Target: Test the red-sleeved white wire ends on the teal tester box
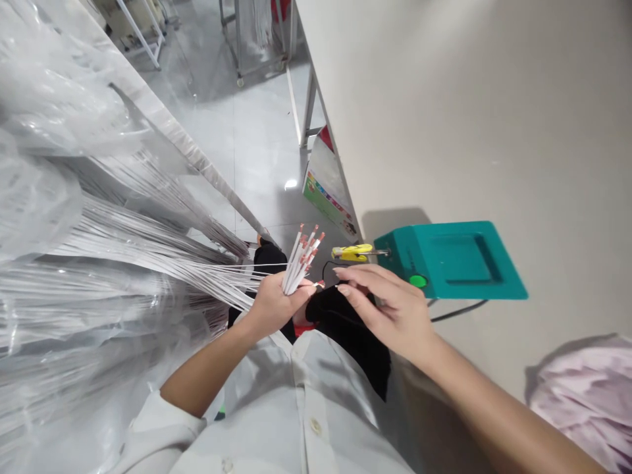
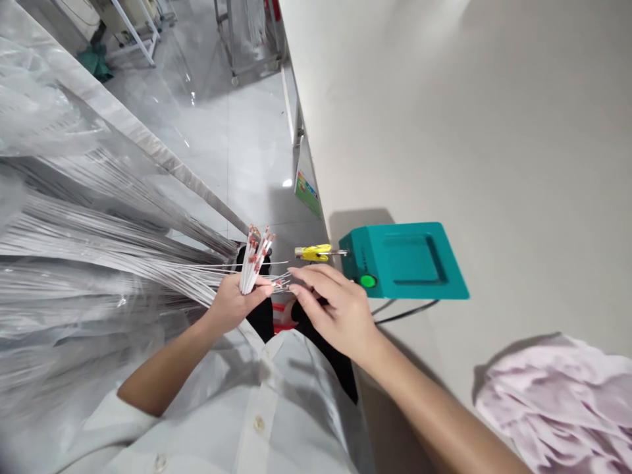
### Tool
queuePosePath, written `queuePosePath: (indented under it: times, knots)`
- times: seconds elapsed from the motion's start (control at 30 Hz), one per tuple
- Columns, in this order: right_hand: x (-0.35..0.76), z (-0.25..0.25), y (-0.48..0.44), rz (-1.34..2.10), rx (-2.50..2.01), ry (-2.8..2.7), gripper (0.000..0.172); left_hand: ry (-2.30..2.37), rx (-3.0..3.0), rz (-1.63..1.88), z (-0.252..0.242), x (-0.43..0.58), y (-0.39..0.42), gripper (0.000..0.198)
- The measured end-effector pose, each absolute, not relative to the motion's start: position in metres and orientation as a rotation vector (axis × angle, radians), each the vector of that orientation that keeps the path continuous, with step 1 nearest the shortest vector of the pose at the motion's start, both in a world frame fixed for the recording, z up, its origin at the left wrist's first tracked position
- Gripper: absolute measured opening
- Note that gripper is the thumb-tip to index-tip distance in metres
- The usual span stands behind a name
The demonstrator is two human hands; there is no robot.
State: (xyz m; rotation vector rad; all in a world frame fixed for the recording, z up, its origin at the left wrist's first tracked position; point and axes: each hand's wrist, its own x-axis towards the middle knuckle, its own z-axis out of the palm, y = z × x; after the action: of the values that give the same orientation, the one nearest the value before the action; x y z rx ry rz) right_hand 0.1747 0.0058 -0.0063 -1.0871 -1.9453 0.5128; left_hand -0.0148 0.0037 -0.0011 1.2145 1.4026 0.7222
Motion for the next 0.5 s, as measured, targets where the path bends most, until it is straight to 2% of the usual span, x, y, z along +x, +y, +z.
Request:
queuePosePath:
  times: [0.2, 0.3, 0.4, 0.5]
  knots:
    - [0.171, 0.0, 0.017, 0.671, -0.963, -2.169, 0.013, 1.368, 1.31, 0.652, -0.002, -0.015, 0.002, 0.012]
    - [0.17, 0.001, 0.022, 0.781, -0.907, -2.237, 0.015, 1.309, 1.277, 0.609, 0.0, -0.018, 0.003, 0.012]
    - [0.167, 0.002, 0.023, 1.041, -0.904, -2.088, 0.013, 1.243, 1.199, 0.653, 0.002, -0.021, 0.003, 0.012]
    - [0.16, -0.003, 0.019, 1.381, -0.928, -1.695, 0.009, 1.179, 1.047, 0.705, 0.002, -0.021, 0.003, 0.018]
